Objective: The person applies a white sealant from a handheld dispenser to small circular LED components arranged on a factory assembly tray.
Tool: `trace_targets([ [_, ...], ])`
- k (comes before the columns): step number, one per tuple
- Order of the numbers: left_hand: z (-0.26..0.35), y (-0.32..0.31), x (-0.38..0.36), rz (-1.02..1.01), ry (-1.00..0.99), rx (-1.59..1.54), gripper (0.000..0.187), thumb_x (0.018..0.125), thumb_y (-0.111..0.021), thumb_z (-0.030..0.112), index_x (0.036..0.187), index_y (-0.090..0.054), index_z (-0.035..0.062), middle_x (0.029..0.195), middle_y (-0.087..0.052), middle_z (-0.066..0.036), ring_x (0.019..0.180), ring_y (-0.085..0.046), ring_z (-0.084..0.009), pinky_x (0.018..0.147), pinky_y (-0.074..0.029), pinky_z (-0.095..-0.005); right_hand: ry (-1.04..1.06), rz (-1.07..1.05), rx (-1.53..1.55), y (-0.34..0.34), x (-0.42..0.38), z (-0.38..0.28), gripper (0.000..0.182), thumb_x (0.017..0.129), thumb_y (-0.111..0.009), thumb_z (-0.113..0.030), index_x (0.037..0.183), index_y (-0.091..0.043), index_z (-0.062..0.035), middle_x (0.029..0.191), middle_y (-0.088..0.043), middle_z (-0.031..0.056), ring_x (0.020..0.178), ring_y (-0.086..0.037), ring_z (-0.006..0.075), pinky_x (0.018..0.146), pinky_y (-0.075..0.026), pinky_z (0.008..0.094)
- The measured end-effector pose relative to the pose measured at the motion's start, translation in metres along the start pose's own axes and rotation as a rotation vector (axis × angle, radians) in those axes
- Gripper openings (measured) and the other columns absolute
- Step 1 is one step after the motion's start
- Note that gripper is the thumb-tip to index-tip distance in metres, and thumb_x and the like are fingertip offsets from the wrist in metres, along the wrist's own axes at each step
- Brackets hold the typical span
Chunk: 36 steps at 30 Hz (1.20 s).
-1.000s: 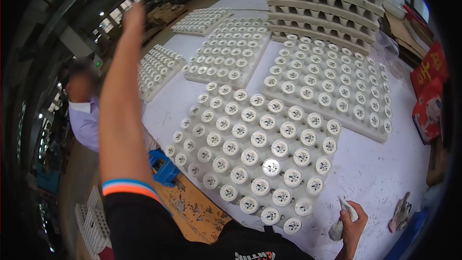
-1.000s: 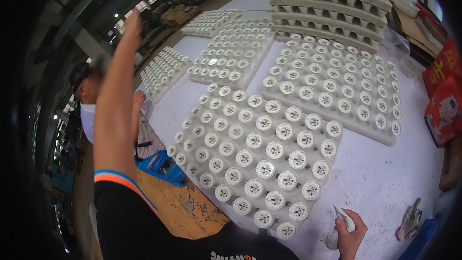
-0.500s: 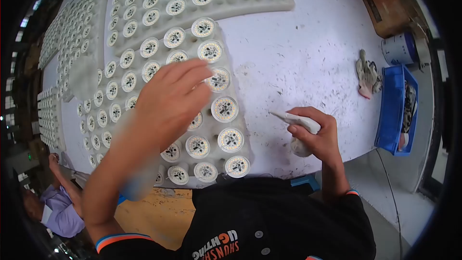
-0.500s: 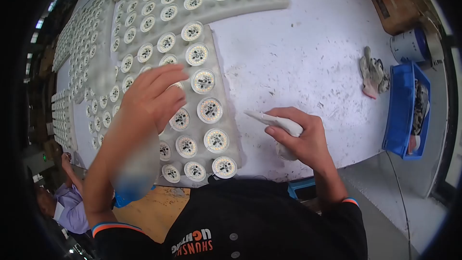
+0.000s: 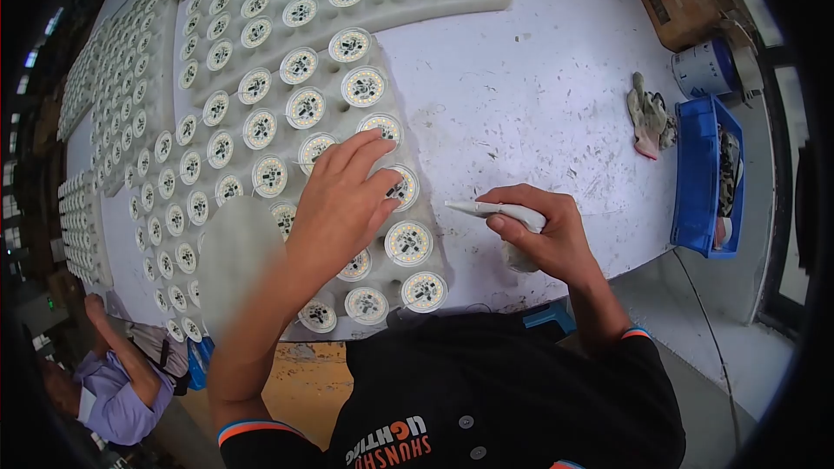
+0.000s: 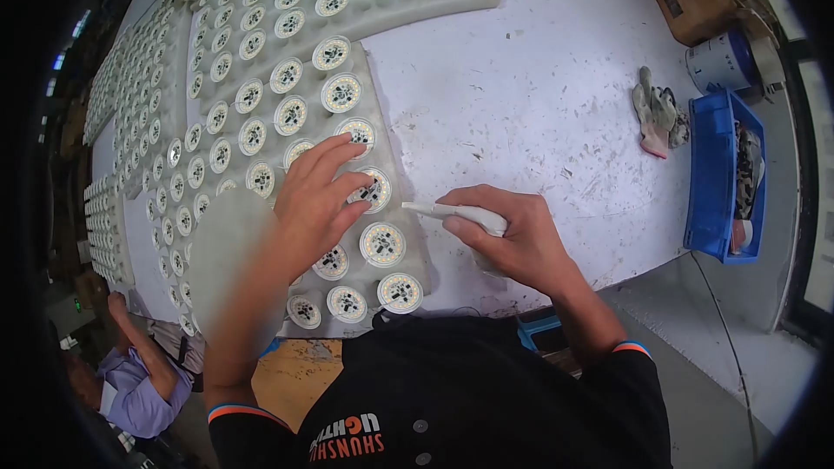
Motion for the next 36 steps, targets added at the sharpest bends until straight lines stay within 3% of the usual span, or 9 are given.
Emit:
trace_targets([
  [17, 0.003, -0.008, -0.002, 0.064, -0.004, -0.015, 0.018, 0.075, -0.076, 0.004, 0.085, -0.061, 0.0056, 0.132, -0.059, -0.01, 0.135, -0.045, -0.0313, 0.107, -0.038, -0.0483, 0.011, -0.042, -0.044, -0.01, 0.006, -0.007, 0.025, 0.09, -0.072, -0.017, 0.111, -0.073, -0.0036, 0.099, -0.075, 0.0095, 0.084, -0.071, 0.0158, 0.076, -0.055, 0.0305],
  [23, -0.003, -0.005, -0.036, 0.025, 0.029, 0.239, 0.018, 0.075, -0.075, 0.004, 0.086, -0.06, 0.0059, 0.134, -0.057, -0.011, 0.137, -0.044, -0.0316, 0.109, -0.036, -0.0501, 0.2, -0.021, -0.247, -0.02, 0.017, -0.011, 0.025, 0.088, -0.074, -0.015, 0.112, -0.072, -0.0084, 0.102, -0.074, 0.0114, 0.086, -0.072, 0.0285, 0.075, -0.057, 0.0358],
  [26, -0.002, -0.005, -0.037, 0.038, 0.027, 0.237, 0.02, 0.075, -0.077, 0.007, 0.086, -0.06, 0.0059, 0.134, -0.056, -0.012, 0.137, -0.043, -0.032, 0.11, -0.035, -0.0506, 0.294, -0.034, -0.387, -0.024, 0.021, -0.014, 0.027, 0.086, -0.076, -0.009, 0.112, -0.073, -0.0093, 0.098, -0.075, 0.0107, 0.082, -0.072, 0.0238, 0.074, -0.056, 0.0341],
  [29, 0.0, -0.001, -0.034, 0.033, 0.104, 0.097, 0.028, 0.074, -0.08, 0.014, 0.093, -0.062, 0.0053, 0.134, -0.056, -0.012, 0.137, -0.042, -0.0336, 0.112, -0.033, -0.052, 0.35, -0.048, -0.497, -0.026, 0.025, -0.019, 0.029, 0.084, -0.077, -0.01, 0.112, -0.073, -0.0117, 0.096, -0.074, 0.0105, 0.079, -0.07, 0.0278, 0.072, -0.056, 0.0361],
  [32, 0.001, -0.004, -0.03, 0.106, 0.204, 0.073, 0.044, 0.072, -0.084, 0.022, 0.107, -0.063, 0.0049, 0.137, -0.053, -0.012, 0.14, -0.038, -0.0346, 0.114, -0.029, -0.0527, 0.457, 0.003, -0.568, -0.031, 0.031, -0.017, 0.028, 0.082, -0.077, -0.017, 0.109, -0.072, -0.0159, 0.083, -0.072, 0.0047, 0.072, -0.069, 0.0263, 0.064, -0.054, 0.0369],
  [36, 0.005, -0.009, -0.027, 0.127, 0.202, 0.099, 0.052, 0.071, -0.084, 0.022, 0.114, -0.064, -0.0007, 0.137, -0.051, -0.014, 0.141, -0.036, -0.0328, 0.115, -0.025, -0.0549, 0.477, 0.0, -0.636, -0.036, 0.038, -0.017, 0.028, 0.08, -0.078, -0.018, 0.108, -0.072, -0.0163, 0.08, -0.071, 0.003, 0.069, -0.069, 0.025, 0.064, -0.053, 0.0357],
])
Point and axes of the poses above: each hand's wrist, its own x-axis towards the middle knuckle, its own y-axis out of the back of the hand, z = x × y, the point moved 3 cm from there along x, towards the middle knuckle
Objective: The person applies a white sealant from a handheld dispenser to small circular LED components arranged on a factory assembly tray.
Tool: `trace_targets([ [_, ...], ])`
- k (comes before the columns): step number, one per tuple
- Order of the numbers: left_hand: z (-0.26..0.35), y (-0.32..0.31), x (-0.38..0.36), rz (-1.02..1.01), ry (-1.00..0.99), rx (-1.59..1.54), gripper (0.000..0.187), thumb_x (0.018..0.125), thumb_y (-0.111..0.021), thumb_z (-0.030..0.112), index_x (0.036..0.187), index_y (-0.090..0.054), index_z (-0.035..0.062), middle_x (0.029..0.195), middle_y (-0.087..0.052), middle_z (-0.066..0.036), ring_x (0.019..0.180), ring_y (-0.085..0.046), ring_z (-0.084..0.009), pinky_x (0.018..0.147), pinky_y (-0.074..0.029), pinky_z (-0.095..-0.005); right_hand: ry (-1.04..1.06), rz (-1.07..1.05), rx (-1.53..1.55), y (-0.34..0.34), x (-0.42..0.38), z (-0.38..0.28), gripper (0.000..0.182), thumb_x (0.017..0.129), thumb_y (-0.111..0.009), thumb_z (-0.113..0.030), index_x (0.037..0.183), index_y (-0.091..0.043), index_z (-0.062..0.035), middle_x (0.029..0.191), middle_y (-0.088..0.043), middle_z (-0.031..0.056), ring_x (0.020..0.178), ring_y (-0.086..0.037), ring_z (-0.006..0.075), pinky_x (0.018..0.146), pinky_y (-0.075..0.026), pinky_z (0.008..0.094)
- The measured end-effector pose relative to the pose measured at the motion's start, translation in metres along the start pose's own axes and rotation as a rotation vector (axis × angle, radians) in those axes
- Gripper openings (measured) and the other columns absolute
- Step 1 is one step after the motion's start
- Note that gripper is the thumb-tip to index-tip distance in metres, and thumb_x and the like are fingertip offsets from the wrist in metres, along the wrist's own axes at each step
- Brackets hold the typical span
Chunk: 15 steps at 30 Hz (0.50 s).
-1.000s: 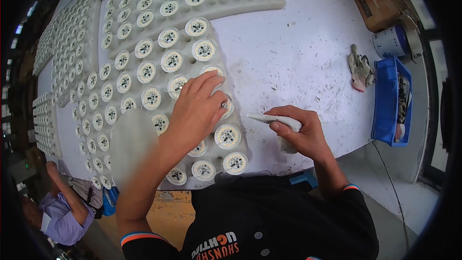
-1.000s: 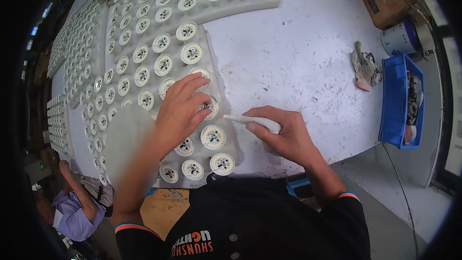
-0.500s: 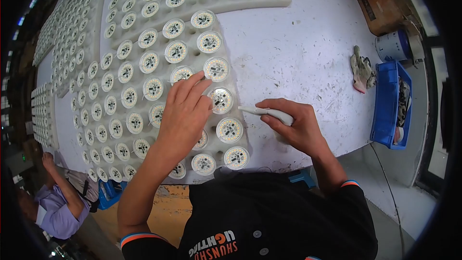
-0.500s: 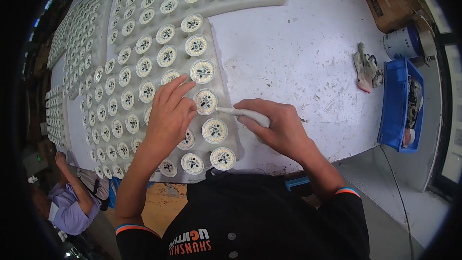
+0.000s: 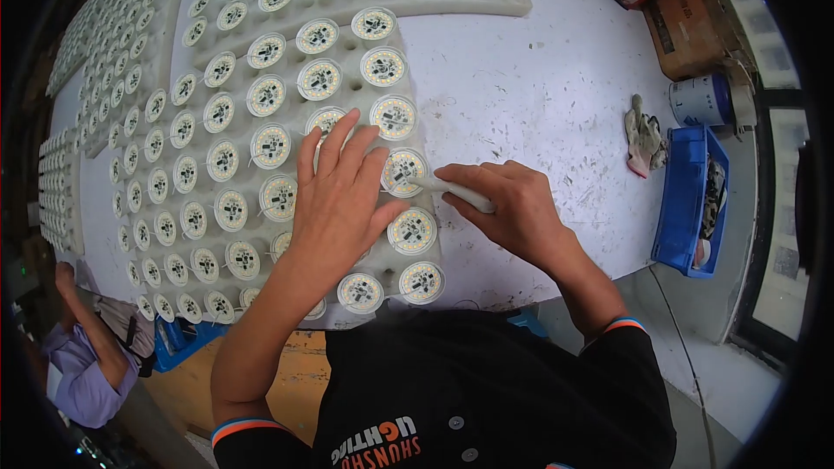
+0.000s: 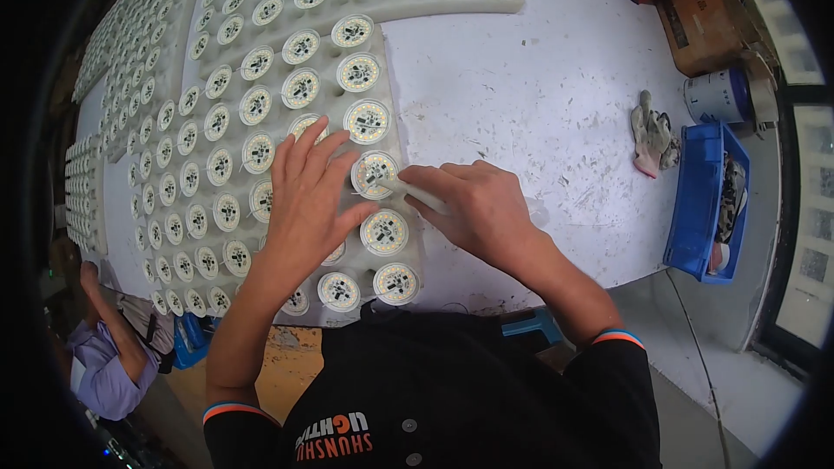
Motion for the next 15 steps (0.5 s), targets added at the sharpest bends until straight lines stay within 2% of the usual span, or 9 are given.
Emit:
trace_targets([
  [2, 0.0001, -0.0025, 0.0002, -0.007, -0.004, 0.007, 0.055, 0.071, -0.085, 0.023, 0.116, -0.064, -0.0007, 0.138, -0.05, -0.014, 0.142, -0.034, -0.0321, 0.115, -0.023, -0.0559, 0.0, -0.029, -0.043, -0.0009, 0.003, 0.0007, 0.028, 0.079, -0.078, -0.018, 0.107, -0.072, -0.0163, 0.079, -0.071, 0.0023, 0.068, -0.069, 0.0243, 0.064, -0.053, 0.0355],
  [5, -0.0021, -0.0067, -0.0009, -0.009, 0.032, -0.014, 0.057, 0.07, -0.085, 0.024, 0.119, -0.063, 0.0046, 0.141, -0.05, -0.01, 0.143, -0.033, -0.0331, 0.117, -0.02, -0.0573, 0.009, -0.058, -0.073, -0.0015, 0.0045, 0.0013, 0.029, 0.078, -0.079, -0.018, 0.106, -0.072, -0.0167, 0.078, -0.071, 0.0018, 0.068, -0.069, 0.0238, 0.064, -0.053, 0.0353],
  [15, 0.0023, -0.0075, 0.0026, -0.006, 0.023, -0.024, 0.056, 0.068, -0.086, 0.02, 0.117, -0.063, 0.0041, 0.14, -0.051, -0.01, 0.143, -0.035, -0.032, 0.116, -0.021, -0.0564, 0.014, -0.048, -0.101, -0.007, 0.0049, 0.0028, 0.026, 0.077, -0.078, -0.018, 0.103, -0.072, -0.0174, 0.077, -0.069, 0.0009, 0.067, -0.068, 0.0231, 0.065, -0.052, 0.0346],
])
Point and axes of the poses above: each hand's wrist, its own x-axis towards the middle knuckle, its own y-axis out of the back of the hand, z = x × y, the point moved 3 cm from there along x, towards the middle knuckle
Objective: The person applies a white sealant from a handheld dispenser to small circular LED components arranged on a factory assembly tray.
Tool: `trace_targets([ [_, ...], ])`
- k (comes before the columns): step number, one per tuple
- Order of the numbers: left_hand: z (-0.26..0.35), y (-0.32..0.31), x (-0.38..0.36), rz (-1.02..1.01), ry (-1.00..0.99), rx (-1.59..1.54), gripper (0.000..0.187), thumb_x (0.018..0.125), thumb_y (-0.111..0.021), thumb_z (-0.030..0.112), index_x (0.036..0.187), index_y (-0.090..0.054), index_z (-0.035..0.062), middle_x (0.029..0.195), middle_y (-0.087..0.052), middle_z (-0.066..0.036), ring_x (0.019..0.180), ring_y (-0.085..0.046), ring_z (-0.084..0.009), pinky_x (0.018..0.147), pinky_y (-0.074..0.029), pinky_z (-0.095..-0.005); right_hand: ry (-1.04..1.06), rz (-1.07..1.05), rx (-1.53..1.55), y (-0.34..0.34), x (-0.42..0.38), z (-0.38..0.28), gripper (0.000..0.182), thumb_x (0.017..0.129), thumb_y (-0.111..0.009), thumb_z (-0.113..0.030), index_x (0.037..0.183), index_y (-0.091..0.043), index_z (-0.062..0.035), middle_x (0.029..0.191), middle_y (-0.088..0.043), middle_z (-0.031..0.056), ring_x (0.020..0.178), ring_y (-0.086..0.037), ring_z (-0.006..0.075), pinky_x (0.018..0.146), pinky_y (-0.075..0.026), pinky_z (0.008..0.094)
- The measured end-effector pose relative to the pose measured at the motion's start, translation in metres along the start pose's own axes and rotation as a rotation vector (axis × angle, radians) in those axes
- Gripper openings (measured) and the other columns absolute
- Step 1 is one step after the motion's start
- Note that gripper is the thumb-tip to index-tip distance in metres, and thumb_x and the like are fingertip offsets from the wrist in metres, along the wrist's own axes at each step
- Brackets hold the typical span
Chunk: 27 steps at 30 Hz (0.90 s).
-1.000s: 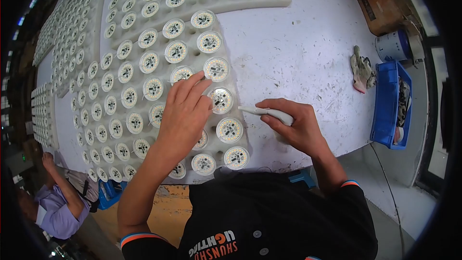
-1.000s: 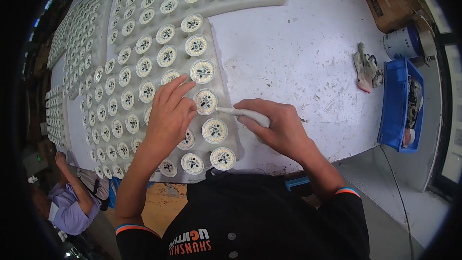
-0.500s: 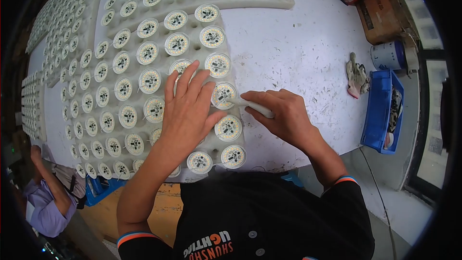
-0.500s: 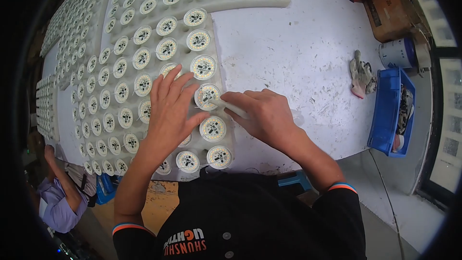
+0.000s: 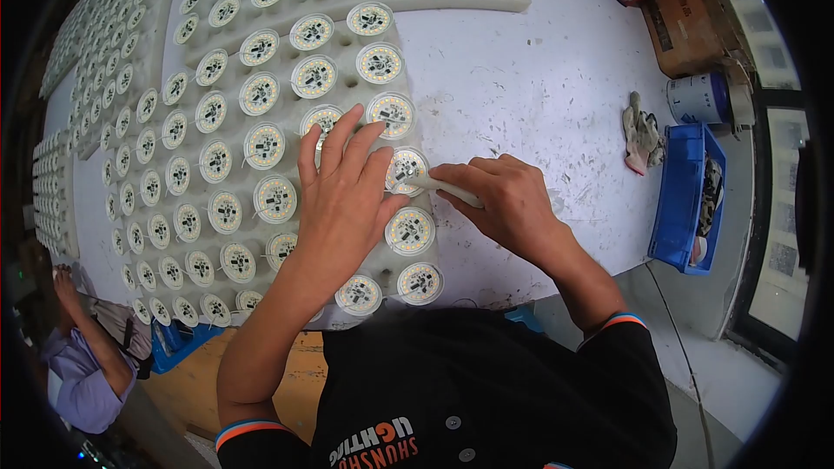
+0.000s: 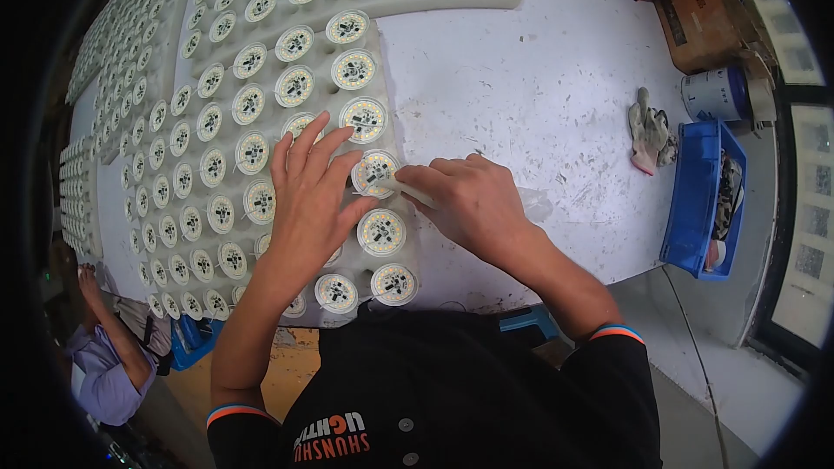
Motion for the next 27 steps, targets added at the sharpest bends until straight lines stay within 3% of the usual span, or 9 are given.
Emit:
trace_targets([
  [27, 0.0021, -0.0008, 0.0008, -0.003, -0.002, -0.005, 0.054, 0.068, -0.086, 0.019, 0.115, -0.064, 0.0033, 0.139, -0.052, -0.01, 0.143, -0.036, -0.0317, 0.116, -0.022, -0.056, -0.019, 0.036, 0.009, -0.003, 0.0, -0.0013, 0.015, 0.079, -0.077, -0.019, 0.092, -0.071, -0.0154, 0.076, -0.069, 0.0017, 0.067, -0.067, 0.0242, 0.064, -0.053, 0.0356],
])
Point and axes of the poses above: each hand's wrist, its own x-axis towards the middle knuckle, its own y-axis out of the back of the hand, z = x × y, the point moved 3 cm from there along x, towards the middle knuckle
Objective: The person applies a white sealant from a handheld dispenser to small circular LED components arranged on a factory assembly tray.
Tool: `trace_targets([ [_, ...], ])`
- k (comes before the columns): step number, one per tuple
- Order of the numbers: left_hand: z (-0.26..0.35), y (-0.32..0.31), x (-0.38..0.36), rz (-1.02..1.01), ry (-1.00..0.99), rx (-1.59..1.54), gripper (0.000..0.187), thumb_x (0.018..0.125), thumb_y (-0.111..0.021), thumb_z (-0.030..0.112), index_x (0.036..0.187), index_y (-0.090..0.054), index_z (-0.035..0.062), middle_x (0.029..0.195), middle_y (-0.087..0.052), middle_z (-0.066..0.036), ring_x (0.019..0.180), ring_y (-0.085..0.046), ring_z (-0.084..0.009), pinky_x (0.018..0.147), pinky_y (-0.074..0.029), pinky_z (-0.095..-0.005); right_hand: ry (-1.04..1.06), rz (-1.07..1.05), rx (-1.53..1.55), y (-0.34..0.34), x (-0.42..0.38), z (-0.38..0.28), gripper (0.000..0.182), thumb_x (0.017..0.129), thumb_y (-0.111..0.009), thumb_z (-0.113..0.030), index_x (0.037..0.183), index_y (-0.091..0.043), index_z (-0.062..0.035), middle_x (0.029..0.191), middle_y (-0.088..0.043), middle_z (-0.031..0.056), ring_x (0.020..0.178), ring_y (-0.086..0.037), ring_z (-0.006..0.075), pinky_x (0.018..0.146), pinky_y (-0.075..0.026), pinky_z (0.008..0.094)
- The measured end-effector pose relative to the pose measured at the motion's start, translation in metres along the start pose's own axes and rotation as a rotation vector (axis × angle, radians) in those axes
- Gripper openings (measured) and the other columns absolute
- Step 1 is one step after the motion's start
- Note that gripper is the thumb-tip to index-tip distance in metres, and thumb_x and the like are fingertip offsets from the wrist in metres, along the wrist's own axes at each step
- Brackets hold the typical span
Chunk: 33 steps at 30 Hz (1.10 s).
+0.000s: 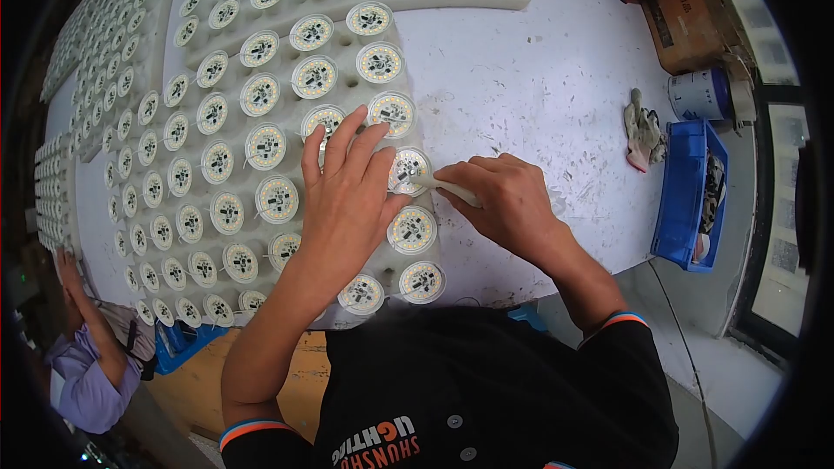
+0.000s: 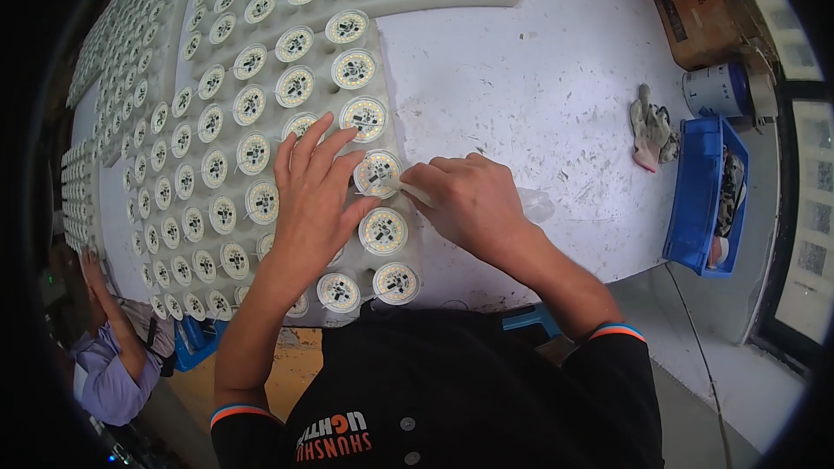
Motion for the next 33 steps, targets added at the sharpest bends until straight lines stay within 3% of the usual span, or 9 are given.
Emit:
trace_targets([
  [5, 0.001, 0.001, 0.001, -0.006, -0.007, 0.0, 0.053, 0.068, -0.086, 0.019, 0.115, -0.064, 0.0032, 0.139, -0.052, -0.01, 0.142, -0.036, -0.0325, 0.116, -0.022, -0.0562, -0.034, -0.035, 0.006, -0.001, -0.001, 0.001, 0.014, 0.08, -0.077, -0.019, 0.092, -0.071, -0.0155, 0.079, -0.071, 0.0027, 0.07, -0.068, 0.0271, 0.064, -0.054, 0.0374],
  [8, -0.002, 0.007, 0.003, 0.013, -0.013, 0.005, 0.05, 0.07, -0.085, 0.017, 0.114, -0.064, 0.0055, 0.139, -0.052, -0.01, 0.142, -0.036, -0.0328, 0.115, -0.024, -0.0549, -0.102, 0.035, 0.214, 0.004, -0.002, 0.002, 0.015, 0.084, -0.075, -0.016, 0.098, -0.072, -0.0122, 0.087, -0.073, 0.0058, 0.073, -0.07, 0.0267, 0.066, -0.055, 0.0355],
  [11, -0.017, 0.018, 0.011, 0.086, -0.025, -0.036, 0.044, 0.071, -0.083, 0.015, 0.111, -0.066, 0.009, 0.138, -0.053, -0.009, 0.142, -0.037, -0.0332, 0.113, -0.027, -0.0534, -0.303, 0.103, 0.525, 0.021, -0.003, 0.001, 0.017, 0.089, -0.073, -0.011, 0.105, -0.072, -0.0071, 0.093, -0.073, 0.0084, 0.074, -0.069, 0.0211, 0.066, -0.053, 0.0317],
  [15, -0.022, 0.02, 0.035, 0.121, -0.082, 0.008, 0.036, 0.072, -0.082, 0.011, 0.105, -0.067, 0.0107, 0.136, -0.055, -0.009, 0.14, -0.039, -0.0327, 0.112, -0.029, -0.0518, -0.285, 0.136, 0.565, 0.027, -0.006, 0.008, 0.016, 0.091, -0.07, -0.007, 0.106, -0.07, -0.0026, 0.091, -0.071, 0.0075, 0.073, -0.063, 0.0125, 0.066, -0.05, 0.0278],
  [23, -0.032, 0.003, 0.066, 0.0, -0.128, 0.105, 0.021, 0.073, -0.079, 0.007, 0.086, -0.063, 0.0086, 0.135, -0.056, -0.009, 0.141, -0.039, -0.0317, 0.113, -0.028, -0.0513, -0.301, 0.181, 0.582, 0.035, -0.016, 0.016, 0.016, 0.091, -0.07, -0.007, 0.106, -0.071, -0.0032, 0.09, -0.072, 0.0074, 0.072, -0.064, 0.0128, 0.066, -0.05, 0.0277],
  [33, -0.029, 0.005, 0.077, -0.094, -0.21, 0.092, 0.02, 0.074, -0.08, 0.01, 0.085, -0.063, 0.0088, 0.138, -0.055, -0.009, 0.141, -0.038, -0.0317, 0.114, -0.028, -0.0497, -0.28, 0.202, 0.58, 0.039, -0.02, 0.018, 0.016, 0.09, -0.07, -0.007, 0.105, -0.071, -0.0025, 0.09, -0.072, 0.008, 0.072, -0.065, 0.0132, 0.065, -0.051, 0.0276],
])
Point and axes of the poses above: each hand's wrist, its own x-axis towards the middle knuckle, its own y-axis out of the back of the hand, z = x × y, the point moved 3 cm from there along x, towards the middle knuckle
